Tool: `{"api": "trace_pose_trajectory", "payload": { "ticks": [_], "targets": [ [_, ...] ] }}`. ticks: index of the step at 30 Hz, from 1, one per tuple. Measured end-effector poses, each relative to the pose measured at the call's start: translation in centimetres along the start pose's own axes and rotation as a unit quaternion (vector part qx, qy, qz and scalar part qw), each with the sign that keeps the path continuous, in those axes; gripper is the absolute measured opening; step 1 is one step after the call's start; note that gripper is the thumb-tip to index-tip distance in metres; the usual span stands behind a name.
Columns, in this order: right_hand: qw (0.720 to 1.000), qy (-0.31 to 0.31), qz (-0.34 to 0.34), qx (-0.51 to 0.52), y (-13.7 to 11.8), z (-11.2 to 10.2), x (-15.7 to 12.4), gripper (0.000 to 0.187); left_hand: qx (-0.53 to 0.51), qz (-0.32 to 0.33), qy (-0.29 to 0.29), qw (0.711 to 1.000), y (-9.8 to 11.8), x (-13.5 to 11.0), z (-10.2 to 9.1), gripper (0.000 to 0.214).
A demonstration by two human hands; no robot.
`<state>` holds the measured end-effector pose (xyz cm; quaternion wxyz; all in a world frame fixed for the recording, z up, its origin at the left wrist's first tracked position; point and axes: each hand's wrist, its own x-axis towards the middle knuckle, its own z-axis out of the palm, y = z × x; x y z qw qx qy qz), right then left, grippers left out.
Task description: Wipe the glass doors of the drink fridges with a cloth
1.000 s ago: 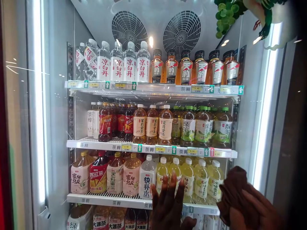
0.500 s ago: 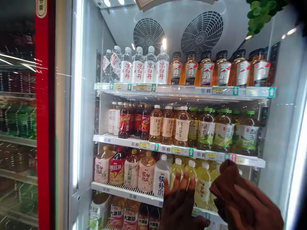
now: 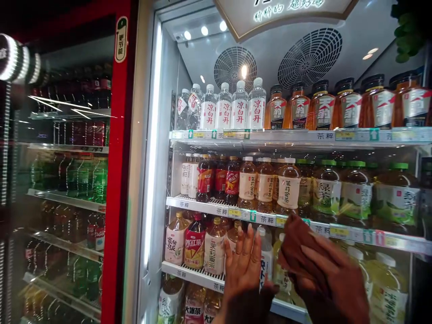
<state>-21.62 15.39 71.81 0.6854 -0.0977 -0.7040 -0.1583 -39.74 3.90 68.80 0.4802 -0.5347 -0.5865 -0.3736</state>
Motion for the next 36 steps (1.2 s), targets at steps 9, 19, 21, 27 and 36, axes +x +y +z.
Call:
{"api": "trace_pose_trajectory", "payload": {
  "ticks": [9,19,21,27,36],
  "targets": [
    [0.987,-0.031,-0.159,0.006,-8.7,5.7,-0.2,0.024,-0.05,0.007,-0.018,0.999,-7.8,-0.6,-3.2,0.079],
    [0.999,0.005,-0.028,0.039,-13.7,8.5,8.4,0.031,-0.084,-0.037,-0.054,0.994,-10.5,1.7,-7.1,0.07],
    [0.995,-0.027,-0.074,0.057,-15.5,9.8,7.8,0.034,-0.076,-0.077,-0.038,0.993,-10.6,1.8,-7.6,0.07],
    [0.98,-0.037,-0.195,0.008,-12.5,9.0,2.1,0.043,-0.02,-0.079,-0.034,0.996,-11.0,0.7,-7.9,0.067],
    [0.993,-0.064,-0.084,0.046,-14.3,10.1,7.2,0.058,0.024,-0.103,-0.031,0.994,-11.7,3.3,-8.7,0.067]
  ]
}}
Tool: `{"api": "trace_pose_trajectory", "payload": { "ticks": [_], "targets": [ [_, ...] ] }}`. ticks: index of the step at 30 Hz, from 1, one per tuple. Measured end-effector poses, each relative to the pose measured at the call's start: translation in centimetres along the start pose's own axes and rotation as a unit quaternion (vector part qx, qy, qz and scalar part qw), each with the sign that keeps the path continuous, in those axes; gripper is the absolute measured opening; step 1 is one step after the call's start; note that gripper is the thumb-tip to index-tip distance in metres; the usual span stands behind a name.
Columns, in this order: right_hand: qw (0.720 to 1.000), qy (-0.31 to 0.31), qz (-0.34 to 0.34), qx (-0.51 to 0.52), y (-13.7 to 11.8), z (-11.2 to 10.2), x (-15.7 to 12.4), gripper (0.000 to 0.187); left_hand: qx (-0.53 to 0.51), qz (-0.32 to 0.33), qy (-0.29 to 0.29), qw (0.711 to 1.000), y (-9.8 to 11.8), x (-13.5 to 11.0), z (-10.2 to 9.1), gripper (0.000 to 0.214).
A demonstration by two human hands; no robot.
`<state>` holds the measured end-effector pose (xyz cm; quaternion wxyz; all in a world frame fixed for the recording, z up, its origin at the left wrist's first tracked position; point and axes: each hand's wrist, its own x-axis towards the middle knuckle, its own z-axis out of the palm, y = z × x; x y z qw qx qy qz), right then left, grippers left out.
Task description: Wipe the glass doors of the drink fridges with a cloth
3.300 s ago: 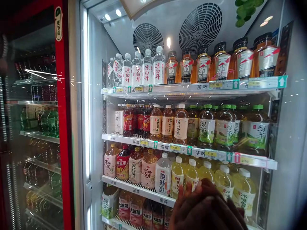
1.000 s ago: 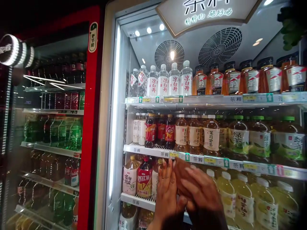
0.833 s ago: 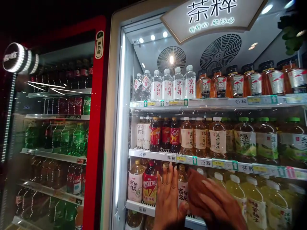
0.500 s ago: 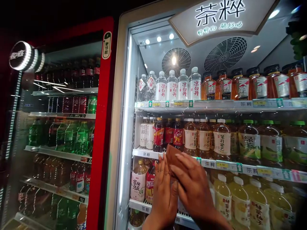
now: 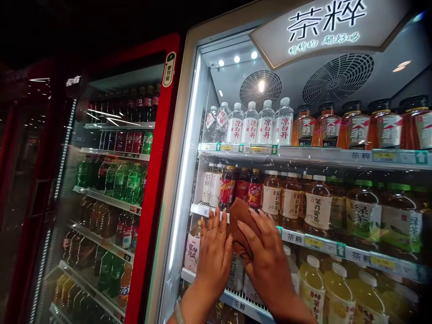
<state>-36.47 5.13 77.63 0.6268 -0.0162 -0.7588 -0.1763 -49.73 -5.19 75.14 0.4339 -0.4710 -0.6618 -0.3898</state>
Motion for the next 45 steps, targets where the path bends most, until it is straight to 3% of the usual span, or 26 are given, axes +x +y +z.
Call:
{"api": "trace_pose_trajectory", "payload": {
  "ticks": [4,8,11,14,17,20,23,25,27,31,33,35,38,41,43,45],
  "targets": [
    [0.997,0.006,-0.071,0.04,-1.1,0.9,-0.6,0.054,0.019,0.014,0.011,1.0,-1.9,0.0,-0.2,0.069],
    [0.993,-0.004,-0.112,0.03,0.6,0.3,-0.6,0.052,0.058,0.027,-0.021,0.998,-2.8,-0.2,-0.5,0.072],
    [0.998,0.026,-0.057,0.022,1.0,0.8,3.0,0.051,0.054,0.034,-0.014,0.998,-2.9,0.7,-0.7,0.072],
    [0.998,0.048,-0.018,0.029,-0.8,2.8,7.2,0.055,0.032,0.028,0.012,0.999,-4.1,2.3,-1.3,0.073],
    [0.997,0.027,-0.052,0.04,-3.5,5.2,8.2,0.054,0.023,0.03,0.038,0.999,-6.9,3.9,-2.7,0.077],
    [0.995,-0.01,-0.099,0.02,-5.5,6.8,6.3,0.049,0.046,0.061,0.025,0.997,-10.7,4.7,-4.6,0.081],
    [0.994,-0.02,-0.104,-0.016,-6.2,7.4,5.5,0.053,0.073,0.094,0.005,0.993,-14.1,5.1,-6.4,0.082],
    [0.996,0.003,-0.084,-0.029,-6.5,7.9,7.5,0.052,0.072,0.101,0.013,0.992,-15.8,5.9,-7.4,0.082],
    [0.998,0.035,-0.05,-0.03,-7.0,8.9,11.7,0.049,0.057,0.101,0.029,0.993,-17.3,7.8,-8.4,0.08],
    [0.996,0.083,0.01,0.007,-9.4,12.4,22.0,0.053,0.024,0.086,0.066,0.994,-20.3,13.8,-10.8,0.076],
    [0.996,0.082,0.008,0.031,-11.3,14.2,25.0,0.056,0.013,0.084,0.077,0.993,-21.9,16.3,-12.0,0.076],
    [0.998,0.043,-0.022,0.04,-13.2,15.6,25.5,0.052,0.007,0.091,0.082,0.992,-23.5,17.4,-12.8,0.076],
    [0.997,-0.022,-0.073,0.028,-15.3,16.8,23.6,0.046,0.0,0.118,0.063,0.991,-25.7,17.1,-13.3,0.075],
    [0.994,-0.02,-0.11,-0.002,-15.6,17.0,23.3,0.038,-0.015,0.137,0.032,0.99,-26.9,17.1,-13.4,0.071],
    [0.991,-0.009,-0.128,-0.028,-14.9,17.1,26.1,0.031,-0.028,0.127,0.029,0.991,-27.1,19.1,-13.9,0.071],
    [0.991,0.001,-0.126,-0.044,-14.0,17.1,31.0,0.029,-0.034,0.108,0.035,0.993,-26.7,22.7,-15.0,0.071]
  ]
}}
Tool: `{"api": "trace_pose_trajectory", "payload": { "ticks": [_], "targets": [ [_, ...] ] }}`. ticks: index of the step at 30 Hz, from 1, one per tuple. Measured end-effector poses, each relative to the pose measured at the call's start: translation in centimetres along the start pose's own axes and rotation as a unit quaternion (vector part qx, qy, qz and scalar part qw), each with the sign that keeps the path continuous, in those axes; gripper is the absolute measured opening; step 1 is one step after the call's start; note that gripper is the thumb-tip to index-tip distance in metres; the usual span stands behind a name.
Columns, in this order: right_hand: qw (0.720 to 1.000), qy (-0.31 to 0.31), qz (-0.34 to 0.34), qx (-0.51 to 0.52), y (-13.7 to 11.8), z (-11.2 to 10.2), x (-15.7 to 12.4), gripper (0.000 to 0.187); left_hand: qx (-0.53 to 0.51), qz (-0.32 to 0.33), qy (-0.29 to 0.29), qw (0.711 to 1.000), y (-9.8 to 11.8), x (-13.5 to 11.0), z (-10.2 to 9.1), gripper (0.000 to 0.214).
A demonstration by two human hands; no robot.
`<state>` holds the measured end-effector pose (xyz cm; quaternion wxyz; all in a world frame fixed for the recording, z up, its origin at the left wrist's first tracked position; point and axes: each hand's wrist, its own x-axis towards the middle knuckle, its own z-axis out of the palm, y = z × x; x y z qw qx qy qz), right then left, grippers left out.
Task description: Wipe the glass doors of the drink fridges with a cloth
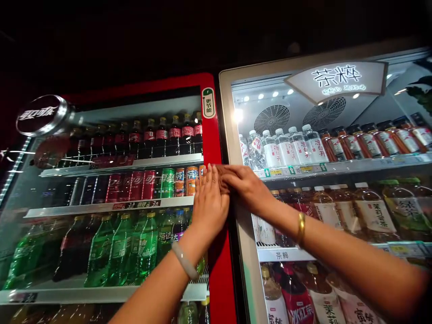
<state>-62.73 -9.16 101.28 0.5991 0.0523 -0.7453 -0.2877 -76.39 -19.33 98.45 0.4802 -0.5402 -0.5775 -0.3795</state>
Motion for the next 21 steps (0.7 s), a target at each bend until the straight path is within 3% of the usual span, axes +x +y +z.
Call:
{"api": "trace_pose_trajectory", "payload": {
  "ticks": [4,6,8,13,16,19,21],
  "targets": [
    [0.998,0.012,0.045,-0.036,3.8,-0.2,10.2,0.033,0.004,0.006,0.0,1.0,-0.5,8.4,-2.3,0.069],
    [0.994,-0.01,0.092,-0.062,4.4,-0.7,12.7,0.031,0.009,-0.008,-0.005,1.0,-1.0,10.8,-3.0,0.07],
    [0.991,-0.045,0.091,-0.081,4.0,-1.1,12.8,0.028,0.033,-0.014,-0.011,0.999,-1.7,11.4,-3.1,0.07],
    [0.983,-0.099,-0.015,-0.154,2.0,-1.3,10.7,0.028,0.107,0.008,-0.013,0.994,-3.4,11.4,-2.9,0.065],
    [0.981,-0.066,-0.011,-0.181,3.2,-1.0,13.7,0.036,0.105,0.001,-0.004,0.994,-3.3,14.5,-3.5,0.066],
    [0.982,-0.027,0.039,-0.183,4.8,-0.4,17.3,0.04,0.101,-0.014,0.012,0.995,-2.9,18.2,-4.3,0.066],
    [0.982,-0.017,0.049,-0.18,5.0,0.0,17.5,0.04,0.103,-0.009,0.013,0.995,-3.0,18.9,-4.3,0.066]
  ]
}}
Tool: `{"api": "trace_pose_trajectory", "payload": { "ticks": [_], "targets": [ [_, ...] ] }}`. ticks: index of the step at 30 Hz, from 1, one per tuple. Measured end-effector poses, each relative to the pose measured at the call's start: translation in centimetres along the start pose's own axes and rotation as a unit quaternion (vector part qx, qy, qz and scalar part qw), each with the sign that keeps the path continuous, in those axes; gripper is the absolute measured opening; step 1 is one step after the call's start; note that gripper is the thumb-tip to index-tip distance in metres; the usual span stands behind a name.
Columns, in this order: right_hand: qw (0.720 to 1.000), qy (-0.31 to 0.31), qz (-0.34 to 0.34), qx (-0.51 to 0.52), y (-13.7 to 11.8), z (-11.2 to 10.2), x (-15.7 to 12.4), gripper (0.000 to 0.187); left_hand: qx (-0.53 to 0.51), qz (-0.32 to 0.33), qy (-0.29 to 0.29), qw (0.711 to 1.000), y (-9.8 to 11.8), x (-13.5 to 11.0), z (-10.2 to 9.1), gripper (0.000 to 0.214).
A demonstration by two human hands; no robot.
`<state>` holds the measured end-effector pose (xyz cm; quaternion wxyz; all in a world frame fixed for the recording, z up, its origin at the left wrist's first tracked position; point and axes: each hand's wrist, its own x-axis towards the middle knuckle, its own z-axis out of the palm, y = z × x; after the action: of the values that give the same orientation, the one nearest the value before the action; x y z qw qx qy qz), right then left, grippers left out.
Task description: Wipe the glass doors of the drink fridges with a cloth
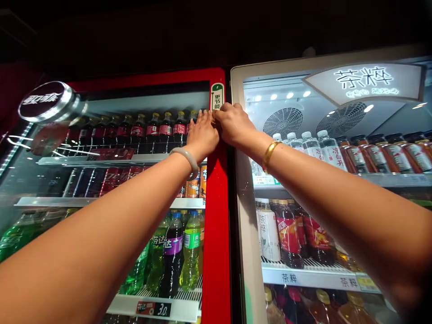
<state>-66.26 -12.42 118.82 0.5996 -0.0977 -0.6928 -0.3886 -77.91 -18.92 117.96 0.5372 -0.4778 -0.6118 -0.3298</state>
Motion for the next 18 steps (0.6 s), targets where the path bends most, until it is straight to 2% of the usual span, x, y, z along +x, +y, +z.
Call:
{"api": "trace_pose_trajectory", "payload": {
  "ticks": [2,6,8,10,15,16,18],
  "targets": [
    [1.0,0.004,-0.027,-0.005,-0.5,0.2,-2.1,0.038,0.007,0.022,-0.007,1.0,-0.5,-1.4,0.6,0.066],
    [0.992,-0.002,-0.126,-0.031,-1.6,-0.2,-8.0,0.036,0.031,0.095,-0.004,0.995,-1.5,-6.9,2.2,0.069],
    [0.987,0.001,-0.16,-0.031,-1.4,0.0,-8.5,0.036,0.034,0.098,-0.004,0.995,-1.8,-8.2,2.7,0.07],
    [0.988,0.017,-0.154,-0.026,-0.5,0.6,-6.6,0.037,0.026,0.068,-0.008,0.997,-1.7,-7.4,2.7,0.07],
    [0.993,0.078,-0.093,0.005,2.0,2.9,0.9,0.036,0.019,0.006,0.0,1.0,-1.0,-1.5,1.7,0.071],
    [0.991,0.089,-0.095,0.011,2.0,3.1,1.4,0.037,0.025,0.004,-0.001,1.0,-0.9,-0.8,1.5,0.071],
    [0.989,0.098,-0.109,0.009,1.2,3.0,0.8,0.038,0.034,0.006,-0.003,0.999,-0.9,-0.9,1.4,0.07]
  ]
}}
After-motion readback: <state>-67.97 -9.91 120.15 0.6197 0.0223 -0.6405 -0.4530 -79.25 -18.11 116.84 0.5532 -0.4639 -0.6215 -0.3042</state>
